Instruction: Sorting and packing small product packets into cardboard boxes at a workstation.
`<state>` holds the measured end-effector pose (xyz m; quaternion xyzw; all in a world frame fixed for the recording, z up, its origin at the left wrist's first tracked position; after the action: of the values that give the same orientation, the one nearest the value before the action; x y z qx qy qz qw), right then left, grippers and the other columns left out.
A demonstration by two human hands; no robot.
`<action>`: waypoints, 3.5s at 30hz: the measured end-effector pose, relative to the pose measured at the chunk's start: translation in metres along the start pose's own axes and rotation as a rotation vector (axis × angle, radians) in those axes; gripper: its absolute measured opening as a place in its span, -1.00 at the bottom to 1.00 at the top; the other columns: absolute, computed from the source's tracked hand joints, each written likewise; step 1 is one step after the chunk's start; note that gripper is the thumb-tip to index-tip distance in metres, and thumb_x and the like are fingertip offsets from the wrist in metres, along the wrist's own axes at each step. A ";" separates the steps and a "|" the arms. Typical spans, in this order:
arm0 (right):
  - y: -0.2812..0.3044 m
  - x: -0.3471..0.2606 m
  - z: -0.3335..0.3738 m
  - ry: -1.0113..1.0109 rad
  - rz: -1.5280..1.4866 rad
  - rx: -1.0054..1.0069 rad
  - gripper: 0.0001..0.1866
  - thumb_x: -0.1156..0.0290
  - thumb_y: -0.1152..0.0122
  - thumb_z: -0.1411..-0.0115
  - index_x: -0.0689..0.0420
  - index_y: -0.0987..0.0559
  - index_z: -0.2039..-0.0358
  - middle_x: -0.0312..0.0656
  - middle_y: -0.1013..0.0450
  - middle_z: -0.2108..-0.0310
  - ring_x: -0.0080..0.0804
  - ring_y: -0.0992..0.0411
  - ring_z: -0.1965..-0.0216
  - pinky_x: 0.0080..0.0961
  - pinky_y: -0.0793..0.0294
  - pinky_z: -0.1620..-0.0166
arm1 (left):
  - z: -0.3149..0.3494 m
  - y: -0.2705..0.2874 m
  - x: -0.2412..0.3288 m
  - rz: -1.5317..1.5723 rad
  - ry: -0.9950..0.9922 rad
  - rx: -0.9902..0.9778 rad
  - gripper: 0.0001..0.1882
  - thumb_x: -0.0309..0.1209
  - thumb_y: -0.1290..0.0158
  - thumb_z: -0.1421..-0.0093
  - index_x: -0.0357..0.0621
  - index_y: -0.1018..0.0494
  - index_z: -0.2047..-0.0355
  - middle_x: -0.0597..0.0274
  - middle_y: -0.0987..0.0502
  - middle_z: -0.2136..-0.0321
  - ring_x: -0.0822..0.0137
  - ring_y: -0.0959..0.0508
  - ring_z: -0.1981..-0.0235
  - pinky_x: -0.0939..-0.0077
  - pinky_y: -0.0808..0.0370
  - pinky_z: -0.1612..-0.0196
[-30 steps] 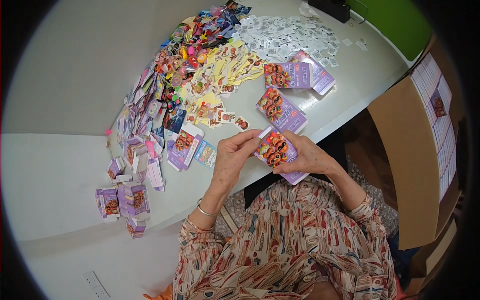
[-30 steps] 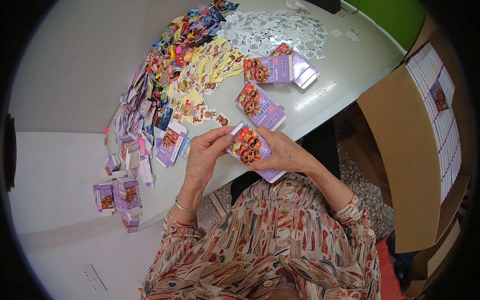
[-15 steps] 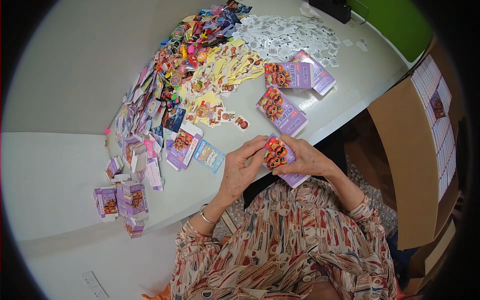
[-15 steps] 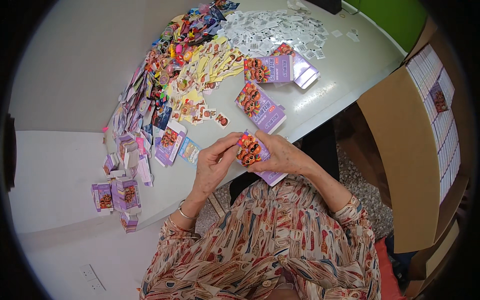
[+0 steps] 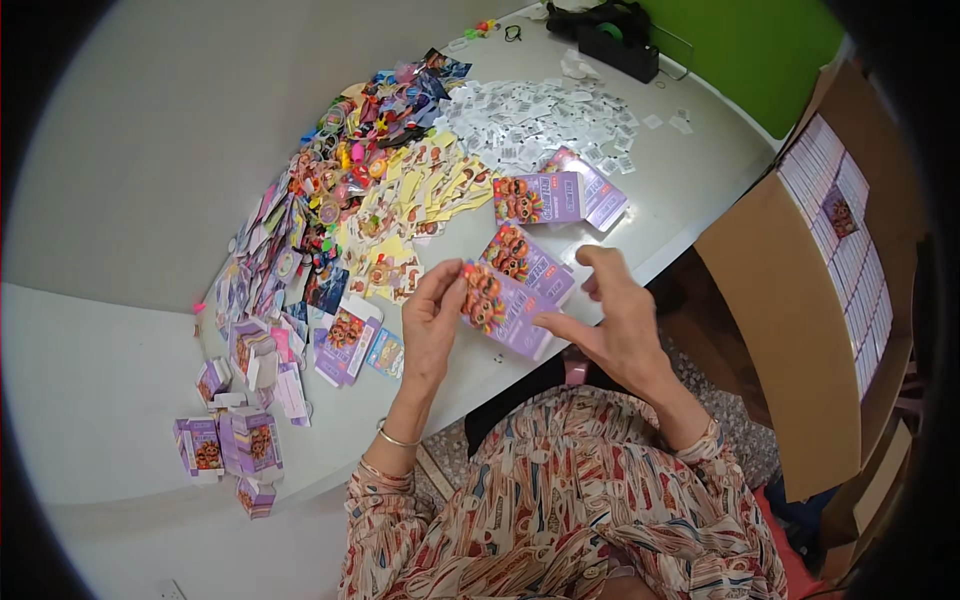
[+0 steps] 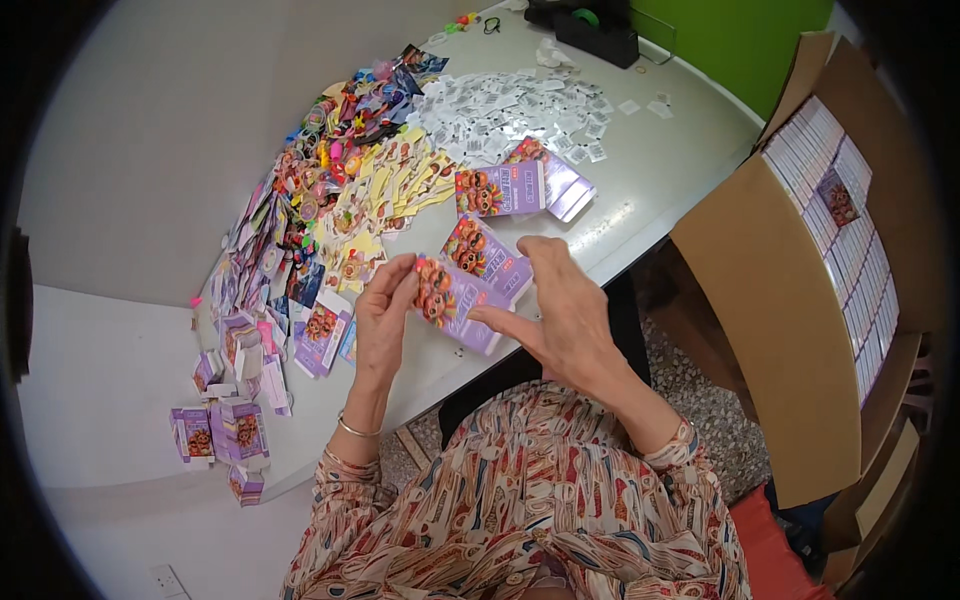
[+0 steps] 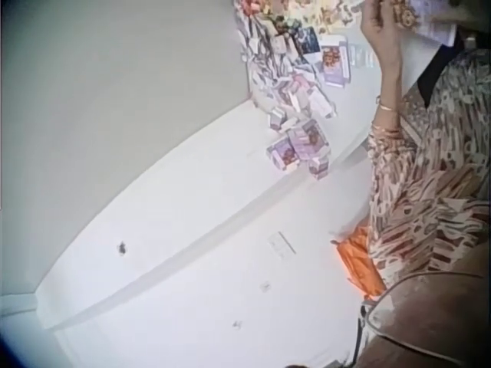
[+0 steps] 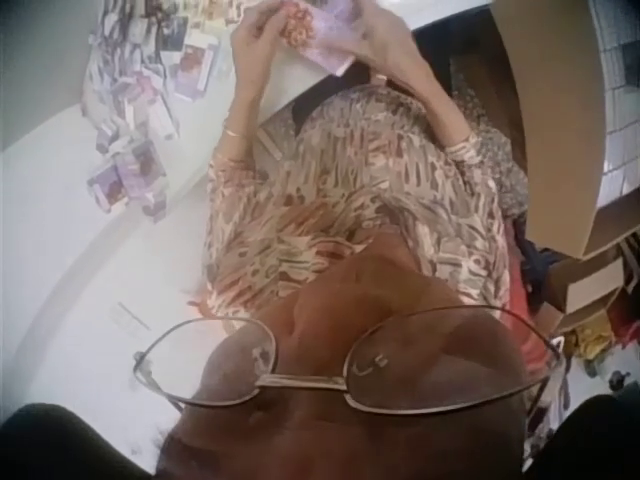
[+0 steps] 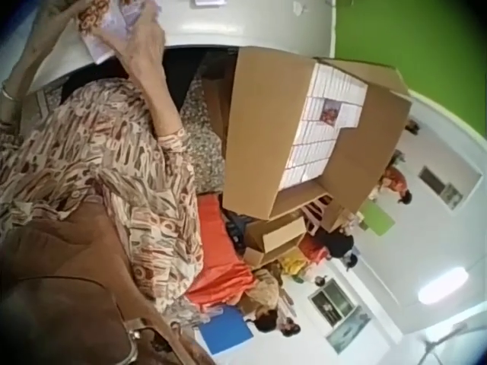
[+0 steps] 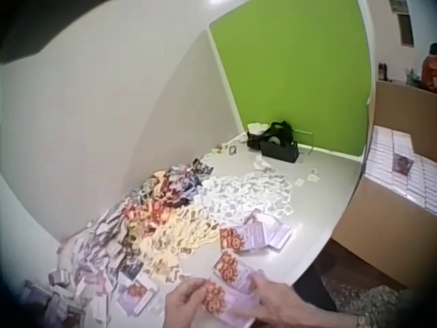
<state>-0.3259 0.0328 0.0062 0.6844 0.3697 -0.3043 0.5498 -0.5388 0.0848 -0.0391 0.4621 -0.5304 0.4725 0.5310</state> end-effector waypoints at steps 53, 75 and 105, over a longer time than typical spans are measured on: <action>-0.171 0.011 0.001 0.091 -0.463 -0.367 -0.64 0.12 -0.15 -0.12 0.20 -0.39 0.37 0.04 -0.37 0.32 0.01 -0.32 0.16 -0.14 -0.28 0.06 | -0.024 0.274 -0.057 -1.160 0.016 0.192 -0.39 -0.29 -0.42 0.15 -0.29 -0.43 0.12 0.17 -0.51 0.37 0.33 -0.48 0.36 0.38 -0.47 0.24; -0.129 -0.018 -0.019 0.267 -0.505 -0.359 -0.30 0.30 -0.10 -0.10 0.22 -0.17 -0.24 0.23 -0.41 0.12 0.08 -0.42 0.13 -0.11 -0.38 0.04 | 0.031 0.036 0.022 -0.363 0.046 0.069 -0.22 -0.23 -0.14 -0.12 -0.20 -0.04 -0.25 -0.01 -0.45 0.06 0.27 -0.51 0.16 0.44 -0.47 0.16; -0.078 0.004 -0.018 0.036 -0.439 -0.412 -0.27 0.27 -0.53 0.16 0.30 -0.41 0.01 -0.09 -0.55 0.27 -0.38 -0.52 0.25 -0.44 -0.48 0.14 | 0.041 0.007 -0.015 0.114 0.044 -0.064 -0.54 -0.61 -0.13 -0.16 -0.27 -0.39 -0.09 0.32 -0.48 0.22 0.54 -0.48 0.22 0.66 -0.44 0.14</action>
<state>-0.3894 0.0601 -0.0342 0.4675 0.5725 -0.3222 0.5915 -0.5506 0.0451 -0.0537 0.4034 -0.5588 0.4951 0.5290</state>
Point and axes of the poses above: each hand's wrist, its own z-axis away from the middle knuckle, its own y-axis out of the back of the hand, x = y × z, the point moved 8 cm from there along -z, towards the middle knuckle
